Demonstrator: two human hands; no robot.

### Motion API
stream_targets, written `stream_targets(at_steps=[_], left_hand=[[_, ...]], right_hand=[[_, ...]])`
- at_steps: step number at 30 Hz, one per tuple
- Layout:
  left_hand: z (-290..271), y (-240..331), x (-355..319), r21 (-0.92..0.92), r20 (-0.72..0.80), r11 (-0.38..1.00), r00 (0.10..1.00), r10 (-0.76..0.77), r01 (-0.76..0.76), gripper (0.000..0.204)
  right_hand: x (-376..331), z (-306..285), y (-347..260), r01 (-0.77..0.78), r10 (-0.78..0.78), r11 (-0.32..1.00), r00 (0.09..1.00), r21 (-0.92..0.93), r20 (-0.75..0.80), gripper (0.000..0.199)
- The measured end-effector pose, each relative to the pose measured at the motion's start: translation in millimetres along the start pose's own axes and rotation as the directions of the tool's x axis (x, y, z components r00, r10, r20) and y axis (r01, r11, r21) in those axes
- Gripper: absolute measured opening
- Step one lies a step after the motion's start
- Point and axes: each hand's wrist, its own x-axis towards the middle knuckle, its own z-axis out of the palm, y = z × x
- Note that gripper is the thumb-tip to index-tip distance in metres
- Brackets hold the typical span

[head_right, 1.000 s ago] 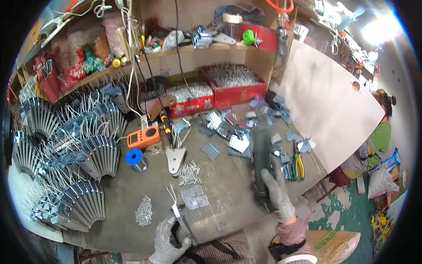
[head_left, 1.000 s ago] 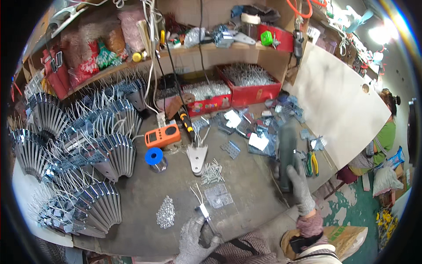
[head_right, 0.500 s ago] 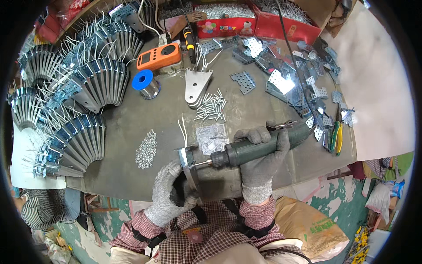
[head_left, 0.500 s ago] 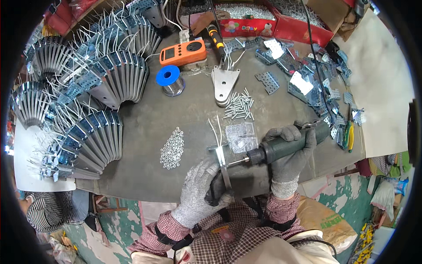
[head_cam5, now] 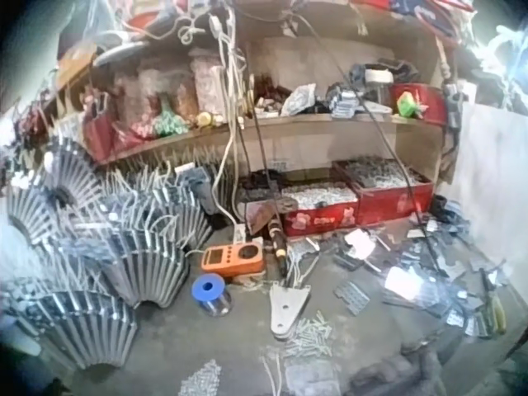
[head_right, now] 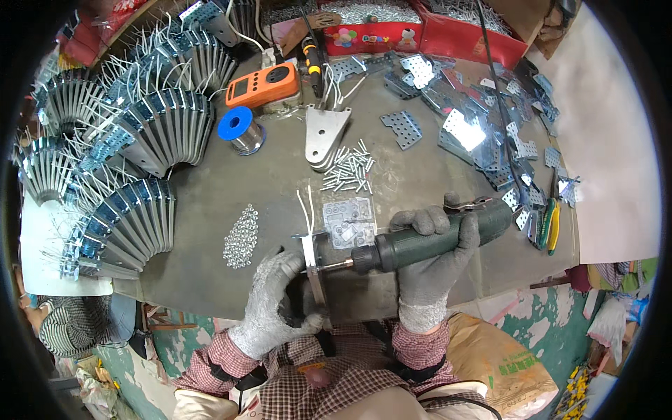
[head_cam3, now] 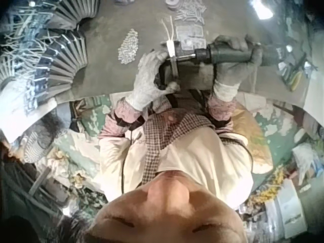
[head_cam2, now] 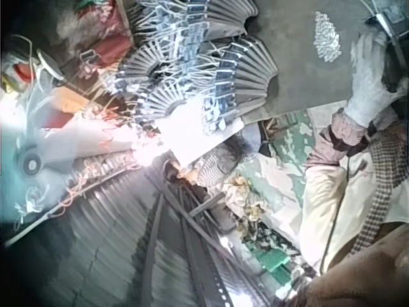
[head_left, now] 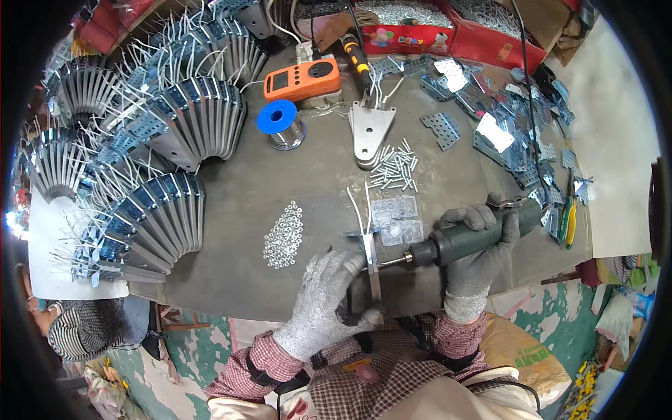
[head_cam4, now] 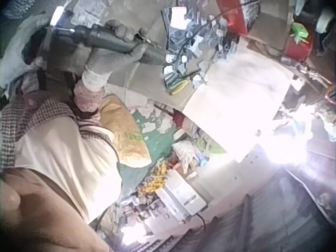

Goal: Assembling small metal bracket components using a power screwdriver.

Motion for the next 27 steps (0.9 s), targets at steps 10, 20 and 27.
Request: stream_targets(at_steps=[10, 20, 27], left_hand=[[-51.8, -42.9, 60.2, 0.748, -0.058, 0.663, 0.997, 0.046, 0.013, 0.019], [-58.2, -43.9, 77.4, 0.756, 0.093, 0.645, 0.994, 0.064, -0.112, 0.02], [-3.3, 6.8, 9.2, -0.374, -0.227, 0.927, 0.966, -0.123, 0.03, 0.027]], right_hand=[[0.9, -1.7, -1.6, -0.029, 0.029, 0.999, 0.999, -0.021, -0.015, 0.034], [1.2, -2.1, -1.9, -0.044, 0.042, 0.997, 0.998, -0.062, -0.038, 0.029], [1.4, 0.0, 2.0, -0.032, 0.028, 0.997, 0.997, -0.07, -0.071, 0.029]])
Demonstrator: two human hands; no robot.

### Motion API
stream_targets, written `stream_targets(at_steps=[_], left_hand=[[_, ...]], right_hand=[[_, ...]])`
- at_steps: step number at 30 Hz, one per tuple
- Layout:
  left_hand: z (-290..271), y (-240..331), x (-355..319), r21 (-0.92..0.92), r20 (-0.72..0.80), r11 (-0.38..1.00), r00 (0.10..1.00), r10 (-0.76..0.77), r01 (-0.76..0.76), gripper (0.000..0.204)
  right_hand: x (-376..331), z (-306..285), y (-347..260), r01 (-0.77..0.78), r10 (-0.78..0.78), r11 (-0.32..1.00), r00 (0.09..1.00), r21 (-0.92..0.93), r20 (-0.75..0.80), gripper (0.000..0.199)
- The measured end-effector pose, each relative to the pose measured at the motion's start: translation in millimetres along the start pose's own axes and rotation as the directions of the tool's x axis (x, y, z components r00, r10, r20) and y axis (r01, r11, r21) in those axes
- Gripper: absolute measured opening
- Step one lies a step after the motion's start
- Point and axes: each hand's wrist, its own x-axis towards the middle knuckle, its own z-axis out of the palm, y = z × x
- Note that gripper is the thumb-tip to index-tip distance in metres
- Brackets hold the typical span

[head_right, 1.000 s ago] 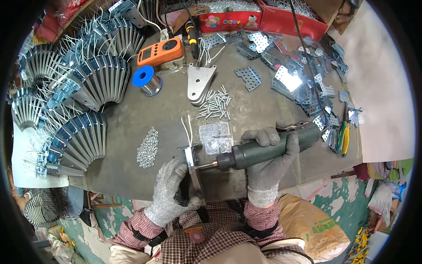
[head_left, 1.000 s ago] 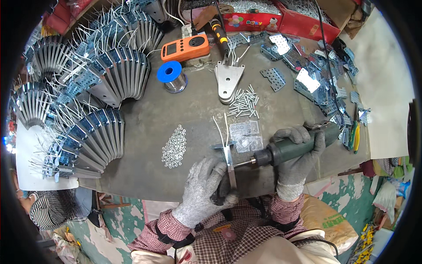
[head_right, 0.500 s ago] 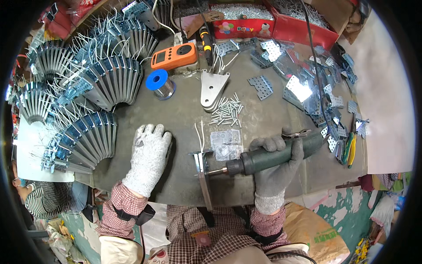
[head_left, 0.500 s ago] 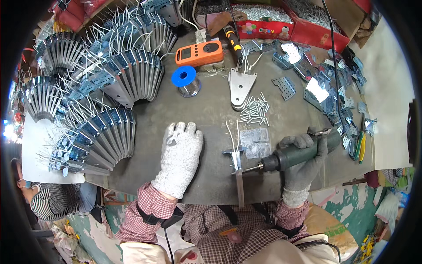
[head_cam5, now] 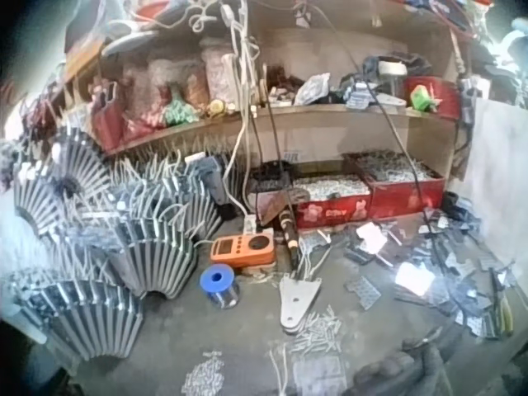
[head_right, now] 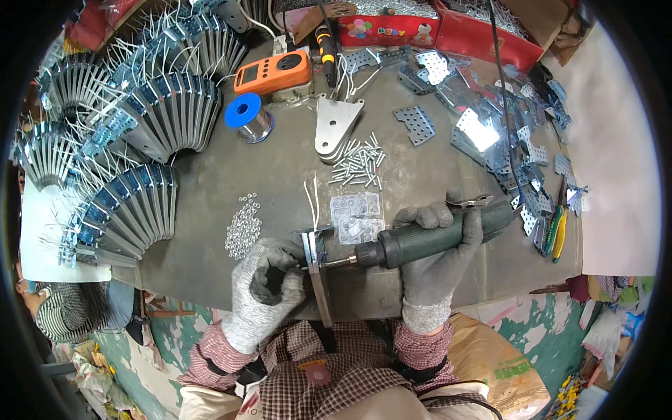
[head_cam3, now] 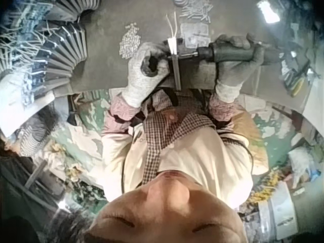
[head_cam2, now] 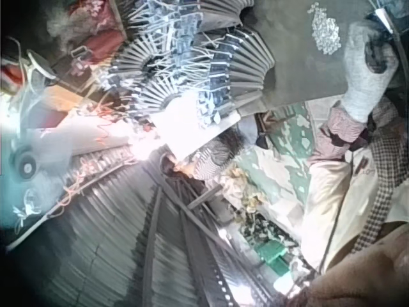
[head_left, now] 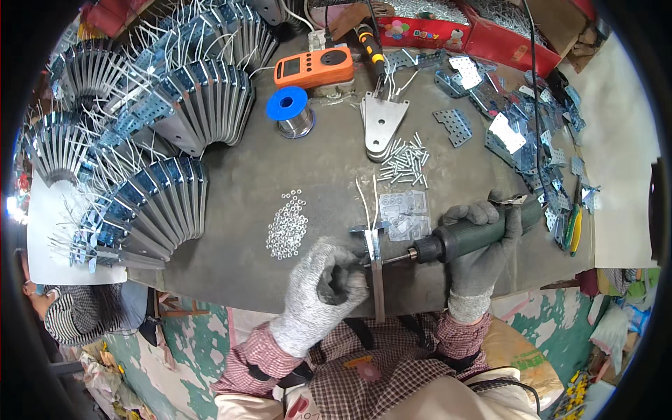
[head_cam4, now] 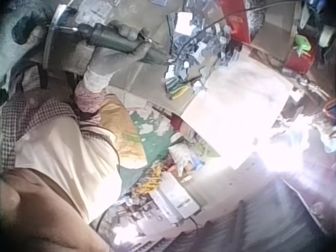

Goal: Assembling small metal bracket components using a power screwdriver.

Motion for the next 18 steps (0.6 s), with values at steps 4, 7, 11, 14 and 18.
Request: stream_targets(at_steps=[4, 7, 11, 14, 18], left_hand=[[14.4, 1.0, -5.0, 0.128, -0.052, 0.99, 0.996, 0.068, -0.061, 0.029], [16.7, -4.6, -7.2, 0.207, -0.028, 0.966, 0.986, 0.165, -0.156, 0.029], [17.1, -4.5, -9.7, 0.285, -0.007, 0.94, 0.98, 0.199, -0.189, 0.027], [17.1, -1.3, -11.6, 0.291, 0.009, 0.95, 0.994, 0.113, -0.111, 0.024], [2.0, 6.6, -6.3, 0.51, 0.207, 0.817, 0.961, 0.186, -0.268, 0.024]], right_hand=[[0.7, -4.0, -2.9, -0.033, 0.032, 0.999, 0.999, 0.033, 0.035, 0.025], [1.1, -5.4, -3.6, -0.031, 0.03, 0.999, 0.999, 0.04, 0.025, 0.02], [0.6, -6.0, -1.5, -0.017, 0.017, 1.0, 1.0, 0.015, 0.012, 0.018], [0.3, -5.1, 1.1, -0.011, 0.011, 1.0, 1.0, 0.003, 0.021, 0.019], [1.8, -5.0, -1.1, -0.001, 0.001, 1.0, 1.0, -0.016, -0.006, 0.018]])
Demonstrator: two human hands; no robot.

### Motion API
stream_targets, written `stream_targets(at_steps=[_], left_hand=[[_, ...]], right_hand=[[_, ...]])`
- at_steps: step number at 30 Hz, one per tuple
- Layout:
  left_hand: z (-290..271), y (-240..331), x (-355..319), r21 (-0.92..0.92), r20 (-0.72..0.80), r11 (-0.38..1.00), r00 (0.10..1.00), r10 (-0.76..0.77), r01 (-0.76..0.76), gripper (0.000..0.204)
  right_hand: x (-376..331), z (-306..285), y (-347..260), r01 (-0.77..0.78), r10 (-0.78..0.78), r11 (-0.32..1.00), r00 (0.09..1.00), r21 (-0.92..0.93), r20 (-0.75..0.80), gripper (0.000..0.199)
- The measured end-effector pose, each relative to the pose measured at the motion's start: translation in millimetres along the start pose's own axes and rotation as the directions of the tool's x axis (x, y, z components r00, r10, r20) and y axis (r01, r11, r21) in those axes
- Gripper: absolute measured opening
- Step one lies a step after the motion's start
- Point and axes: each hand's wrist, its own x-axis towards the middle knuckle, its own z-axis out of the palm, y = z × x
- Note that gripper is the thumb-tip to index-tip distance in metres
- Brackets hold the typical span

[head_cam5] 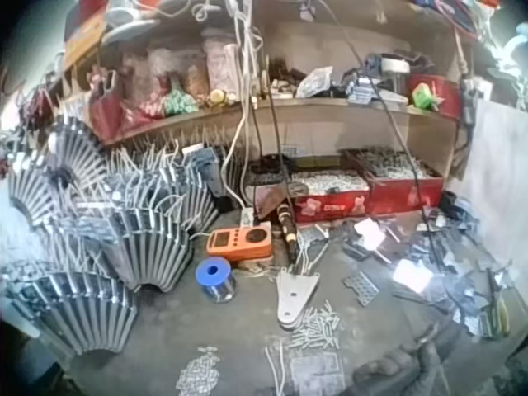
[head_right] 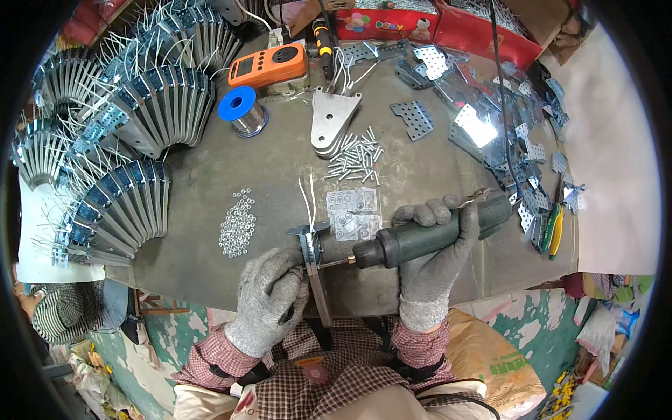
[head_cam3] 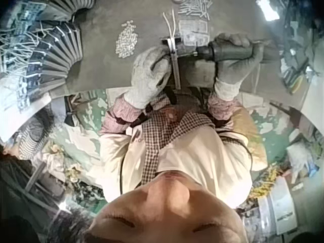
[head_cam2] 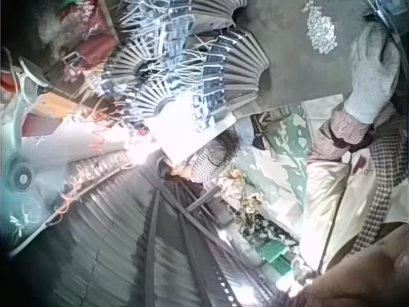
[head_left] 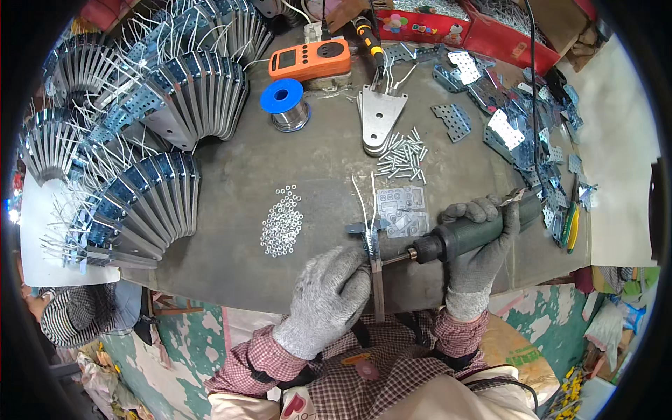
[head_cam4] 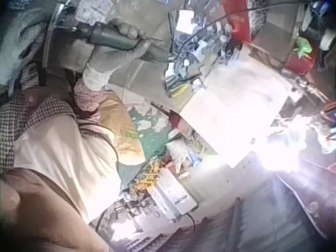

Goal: Assembling small metal bracket components using a power screwdriver.

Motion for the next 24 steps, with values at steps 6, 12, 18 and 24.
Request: stream_targets(at_steps=[6, 12, 18, 24], left_hand=[[-15.9, 2.8, 8.8, 0.044, -0.01, 0.999, 1.0, -0.015, 0.015, 0.024], [-8.0, 3.8, 13.3, -0.416, 0.047, 0.886, 0.978, -0.204, 0.204, 0.026], [0.3, 3.6, 12.3, -0.471, -0.061, 0.875, 0.986, -0.154, 0.107, 0.026], [-5.9, -4.5, 6.6, -0.208, -0.091, 0.971, 0.986, -0.141, 0.119, 0.034]], right_hand=[[-2.2, 2.4, 1.1, 0.007, -0.007, 1.0, 1.0, 0.021, 0.013, 0.021], [-6.3, 8.4, 5.5, 0.007, -0.016, 0.996, 0.995, 0.094, 0.099, 0.023], [-7.2, 4.4, 7.4, 0.002, -0.003, 1.0, 0.996, 0.013, 0.086, 0.019], [-5.0, 0.8, 6.5, 0.063, -0.062, 0.998, 0.997, -0.022, 0.048, 0.024]])
